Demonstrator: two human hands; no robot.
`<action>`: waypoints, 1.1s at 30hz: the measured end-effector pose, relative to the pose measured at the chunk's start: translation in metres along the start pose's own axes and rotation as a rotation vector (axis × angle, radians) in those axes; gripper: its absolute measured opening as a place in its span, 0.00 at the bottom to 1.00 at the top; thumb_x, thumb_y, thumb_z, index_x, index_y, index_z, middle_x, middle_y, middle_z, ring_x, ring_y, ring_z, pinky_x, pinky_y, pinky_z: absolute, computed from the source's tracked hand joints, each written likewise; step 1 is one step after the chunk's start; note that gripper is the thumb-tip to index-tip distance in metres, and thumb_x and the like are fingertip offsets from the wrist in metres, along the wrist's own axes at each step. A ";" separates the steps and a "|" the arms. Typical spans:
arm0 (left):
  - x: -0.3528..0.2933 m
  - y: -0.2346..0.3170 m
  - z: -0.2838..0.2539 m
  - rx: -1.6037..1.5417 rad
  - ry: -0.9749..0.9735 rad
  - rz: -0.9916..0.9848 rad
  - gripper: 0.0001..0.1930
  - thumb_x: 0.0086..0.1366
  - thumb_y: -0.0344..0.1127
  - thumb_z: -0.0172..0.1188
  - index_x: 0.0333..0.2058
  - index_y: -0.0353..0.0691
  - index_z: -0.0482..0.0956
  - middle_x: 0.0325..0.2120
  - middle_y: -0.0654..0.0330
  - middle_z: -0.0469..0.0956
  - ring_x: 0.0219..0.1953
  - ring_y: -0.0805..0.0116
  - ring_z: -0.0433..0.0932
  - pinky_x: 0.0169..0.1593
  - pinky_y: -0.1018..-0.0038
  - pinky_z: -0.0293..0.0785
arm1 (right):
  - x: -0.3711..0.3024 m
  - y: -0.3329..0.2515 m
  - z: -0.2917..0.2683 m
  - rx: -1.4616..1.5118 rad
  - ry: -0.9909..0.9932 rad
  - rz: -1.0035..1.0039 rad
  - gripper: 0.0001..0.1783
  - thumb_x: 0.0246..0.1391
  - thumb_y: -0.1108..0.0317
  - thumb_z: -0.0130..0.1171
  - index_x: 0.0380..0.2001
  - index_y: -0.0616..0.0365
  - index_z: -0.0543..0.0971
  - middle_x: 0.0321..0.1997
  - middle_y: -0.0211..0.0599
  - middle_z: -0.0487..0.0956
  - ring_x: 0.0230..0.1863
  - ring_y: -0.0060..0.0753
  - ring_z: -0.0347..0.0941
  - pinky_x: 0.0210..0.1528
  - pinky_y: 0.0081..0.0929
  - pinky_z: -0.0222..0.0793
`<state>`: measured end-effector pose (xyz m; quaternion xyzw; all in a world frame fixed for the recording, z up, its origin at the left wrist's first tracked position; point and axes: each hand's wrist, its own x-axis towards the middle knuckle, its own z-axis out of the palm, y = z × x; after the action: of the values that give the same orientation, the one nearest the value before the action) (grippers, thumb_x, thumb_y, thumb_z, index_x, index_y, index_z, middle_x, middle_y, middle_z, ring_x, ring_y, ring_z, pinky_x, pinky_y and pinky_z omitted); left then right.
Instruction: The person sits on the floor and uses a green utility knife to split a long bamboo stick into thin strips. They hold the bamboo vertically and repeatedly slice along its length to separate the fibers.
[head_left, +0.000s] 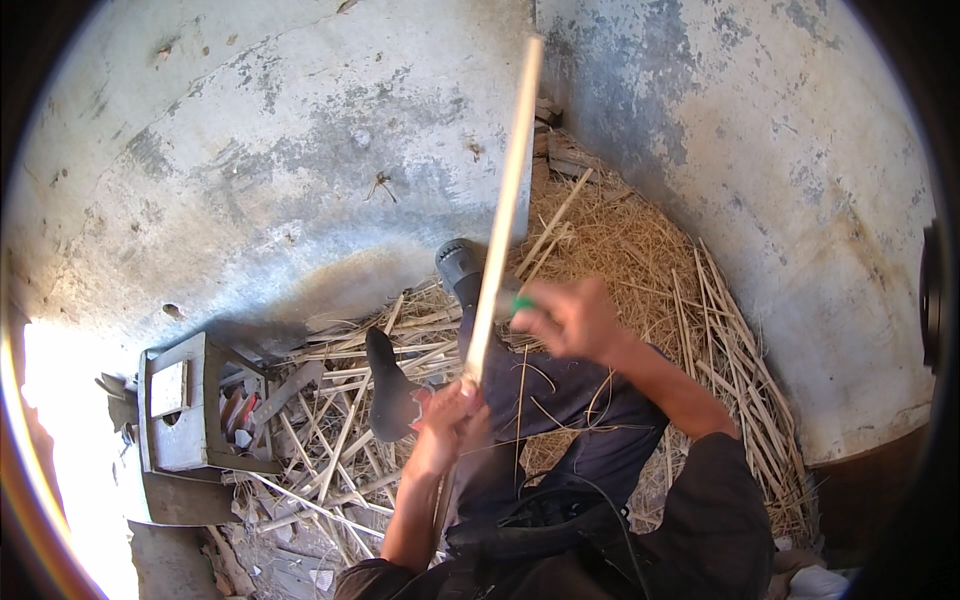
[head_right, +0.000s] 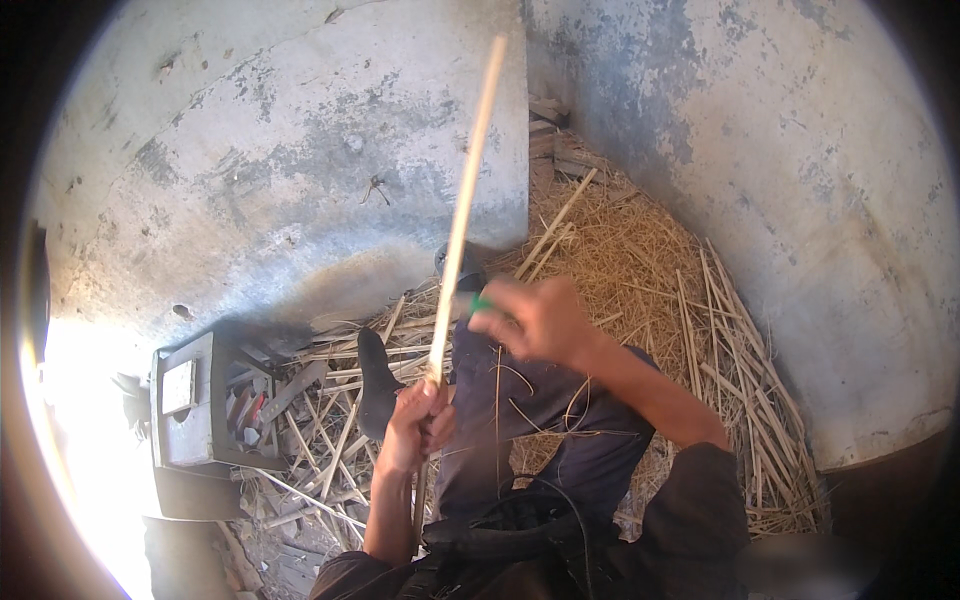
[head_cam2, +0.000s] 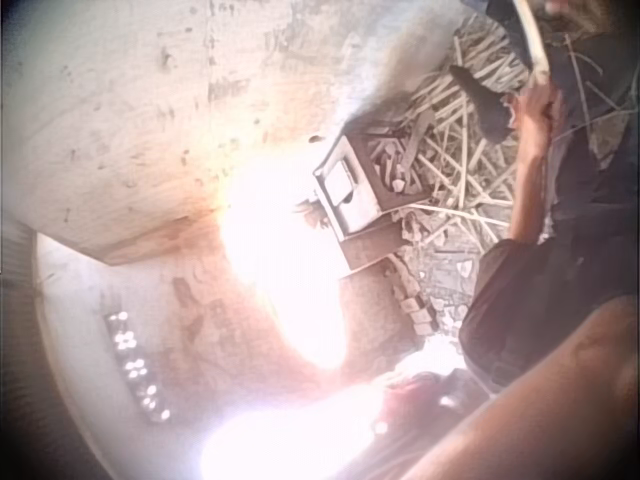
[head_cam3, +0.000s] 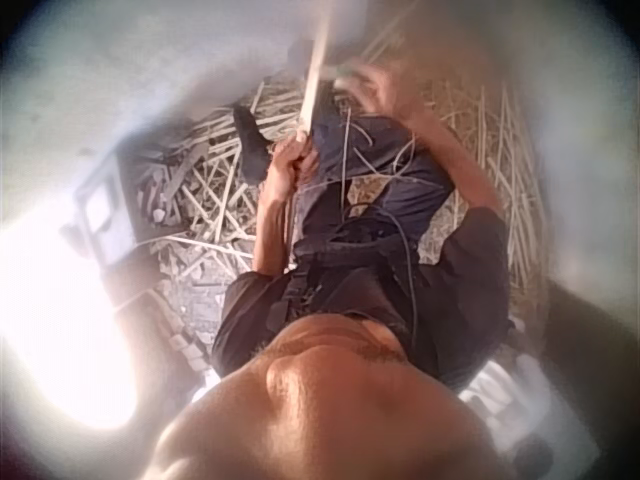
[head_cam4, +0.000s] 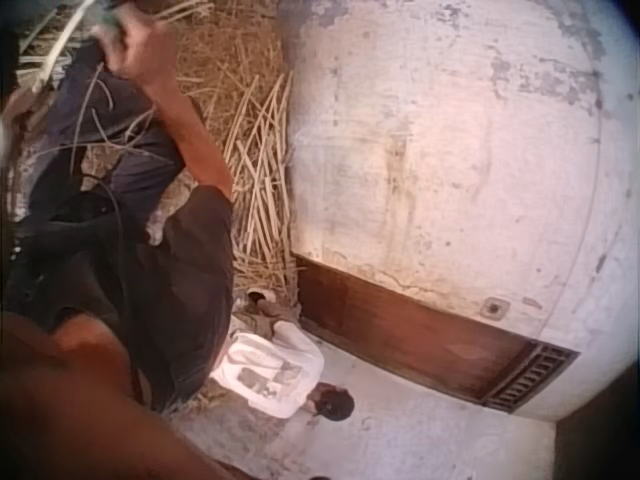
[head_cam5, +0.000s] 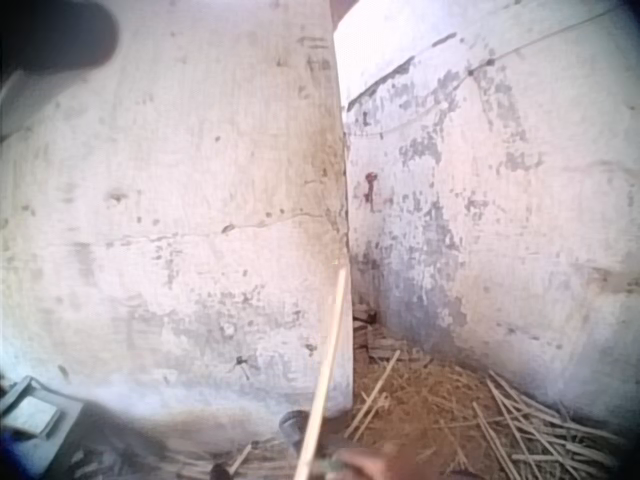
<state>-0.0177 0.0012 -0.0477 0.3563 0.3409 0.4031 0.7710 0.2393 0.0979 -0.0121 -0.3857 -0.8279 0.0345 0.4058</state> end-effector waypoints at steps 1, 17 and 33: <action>-0.006 -0.002 0.004 -0.013 -0.005 -0.052 0.21 0.82 0.55 0.49 0.31 0.49 0.63 0.15 0.73 0.54 0.15 0.82 0.50 0.18 0.78 0.44 | 0.003 0.009 -0.006 0.060 0.031 0.152 0.22 0.71 0.46 0.60 0.36 0.54 0.85 0.17 0.28 0.77 0.16 0.25 0.74 0.21 0.26 0.67; -0.008 -0.010 -0.003 0.532 0.262 0.219 0.14 0.79 0.44 0.61 0.39 0.38 0.78 0.23 0.77 0.64 0.26 0.87 0.59 0.28 0.79 0.53 | 0.001 -0.001 -0.006 0.130 -0.146 -0.057 0.18 0.70 0.49 0.62 0.40 0.54 0.82 0.27 0.34 0.83 0.24 0.32 0.82 0.25 0.31 0.75; 0.002 0.003 0.029 0.954 0.419 0.507 0.12 0.78 0.37 0.59 0.45 0.31 0.75 0.19 0.64 0.72 0.22 0.76 0.66 0.28 0.71 0.63 | -0.003 -0.019 0.010 0.243 -0.190 -0.191 0.18 0.64 0.50 0.69 0.42 0.55 0.84 0.32 0.35 0.87 0.23 0.37 0.83 0.25 0.31 0.76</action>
<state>0.0060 -0.0037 -0.0311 0.6474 0.5343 0.4388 0.3208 0.2222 0.0849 -0.0139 -0.2486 -0.8850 0.1317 0.3710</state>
